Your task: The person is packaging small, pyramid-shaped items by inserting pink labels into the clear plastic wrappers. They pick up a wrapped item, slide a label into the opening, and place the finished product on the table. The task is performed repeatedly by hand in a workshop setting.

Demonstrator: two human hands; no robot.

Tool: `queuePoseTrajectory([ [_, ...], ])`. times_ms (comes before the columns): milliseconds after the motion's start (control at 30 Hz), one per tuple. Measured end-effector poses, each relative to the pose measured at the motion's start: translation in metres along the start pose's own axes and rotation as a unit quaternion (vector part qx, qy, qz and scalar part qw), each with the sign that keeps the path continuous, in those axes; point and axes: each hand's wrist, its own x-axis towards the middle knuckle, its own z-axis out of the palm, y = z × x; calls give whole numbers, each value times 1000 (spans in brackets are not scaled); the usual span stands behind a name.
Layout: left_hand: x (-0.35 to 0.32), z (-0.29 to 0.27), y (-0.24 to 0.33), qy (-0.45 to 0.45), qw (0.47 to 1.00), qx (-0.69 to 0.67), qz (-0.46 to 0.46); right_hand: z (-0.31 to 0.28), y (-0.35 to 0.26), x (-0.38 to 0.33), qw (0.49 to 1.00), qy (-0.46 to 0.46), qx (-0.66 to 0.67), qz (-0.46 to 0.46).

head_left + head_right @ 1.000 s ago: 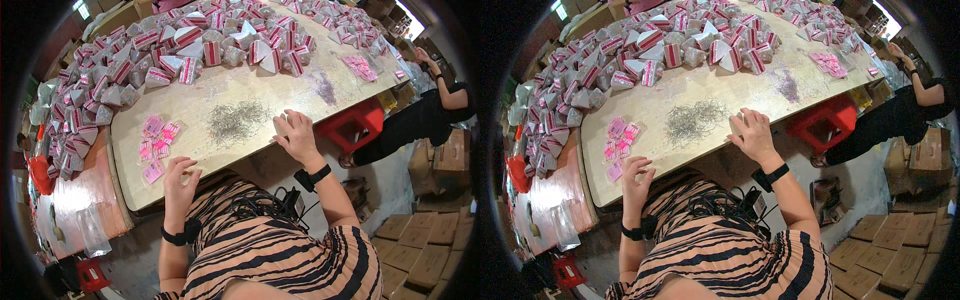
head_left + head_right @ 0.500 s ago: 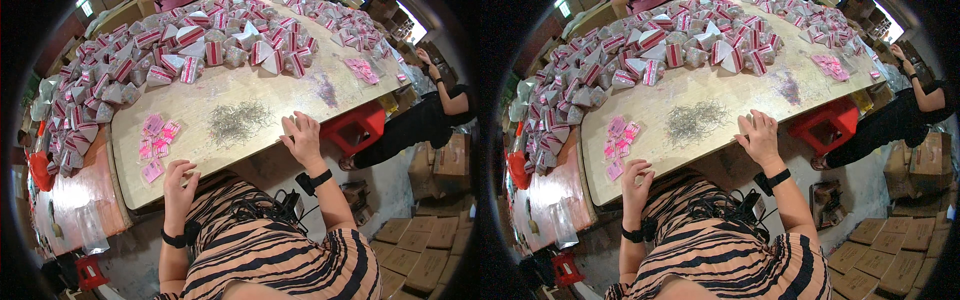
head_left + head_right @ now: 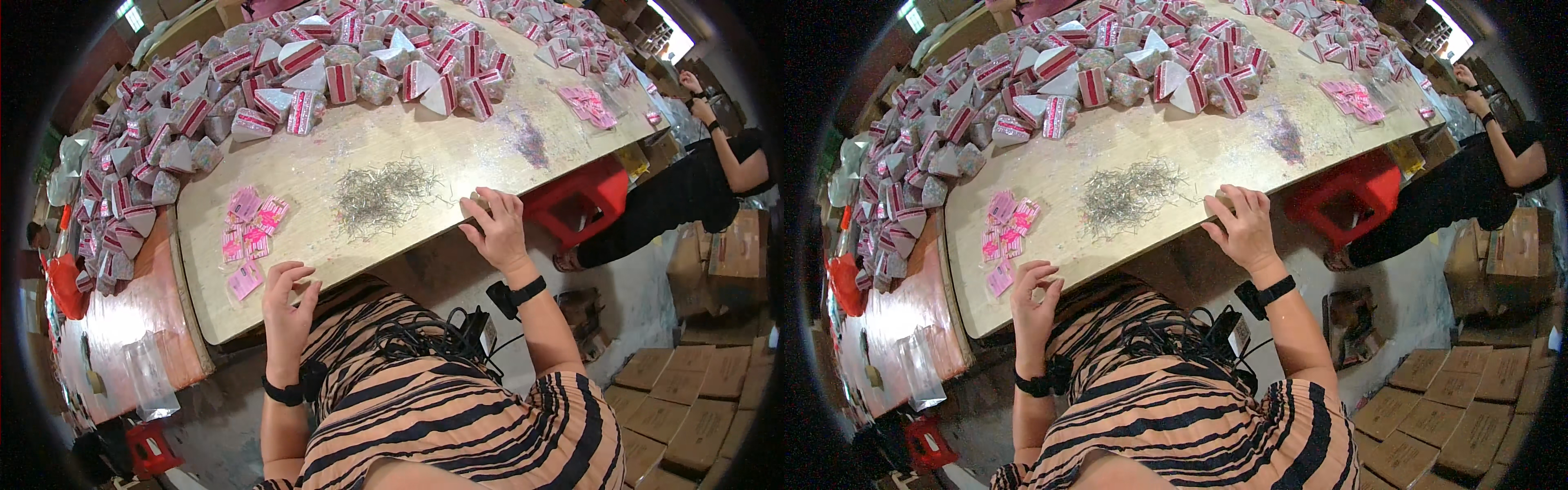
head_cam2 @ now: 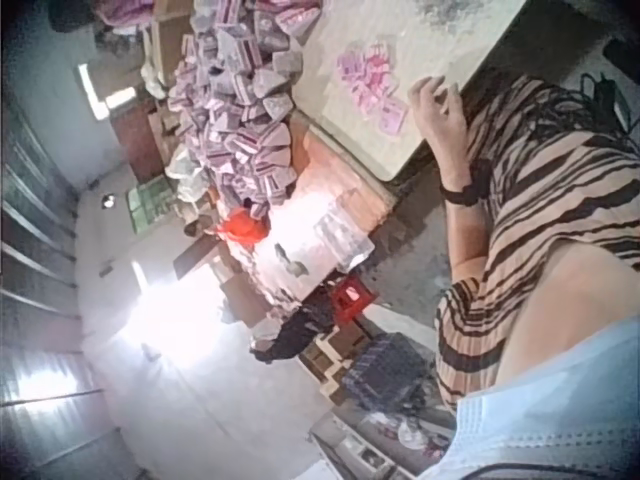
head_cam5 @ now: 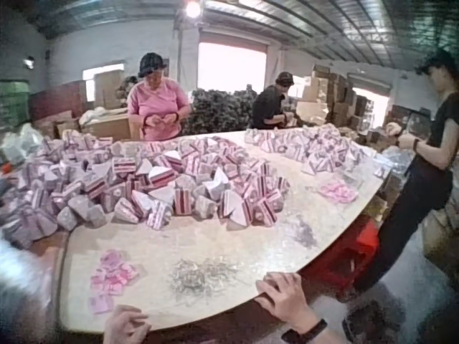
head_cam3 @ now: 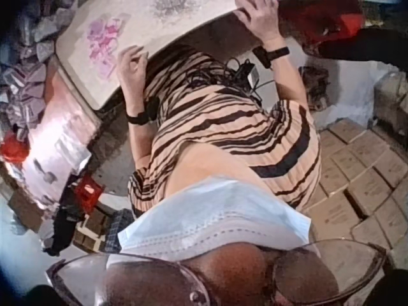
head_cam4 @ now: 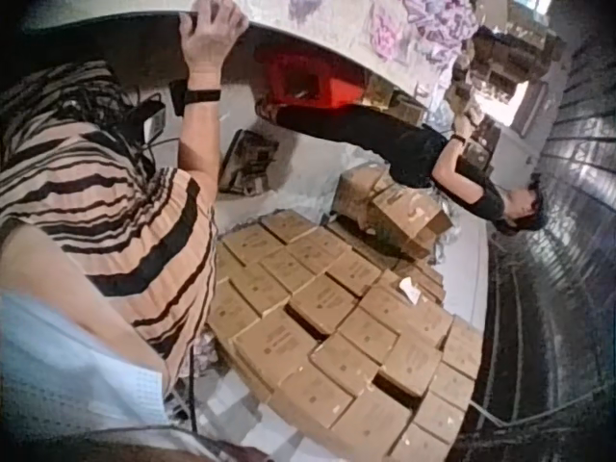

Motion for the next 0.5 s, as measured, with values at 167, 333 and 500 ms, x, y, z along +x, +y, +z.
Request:
queuePoseTrajectory([
  [167, 1, 2, 3, -2, 1000, 4, -8, 6, 3, -7, 1000, 6, -12, 1],
  [333, 2, 3, 3, 1, 1000, 0, -17, 2, -5, -6, 1000, 12, -21, 14],
  [500, 3, 6, 4, 4, 1000, -1, -16, 4, -18, -1, 999, -9, -16, -30],
])
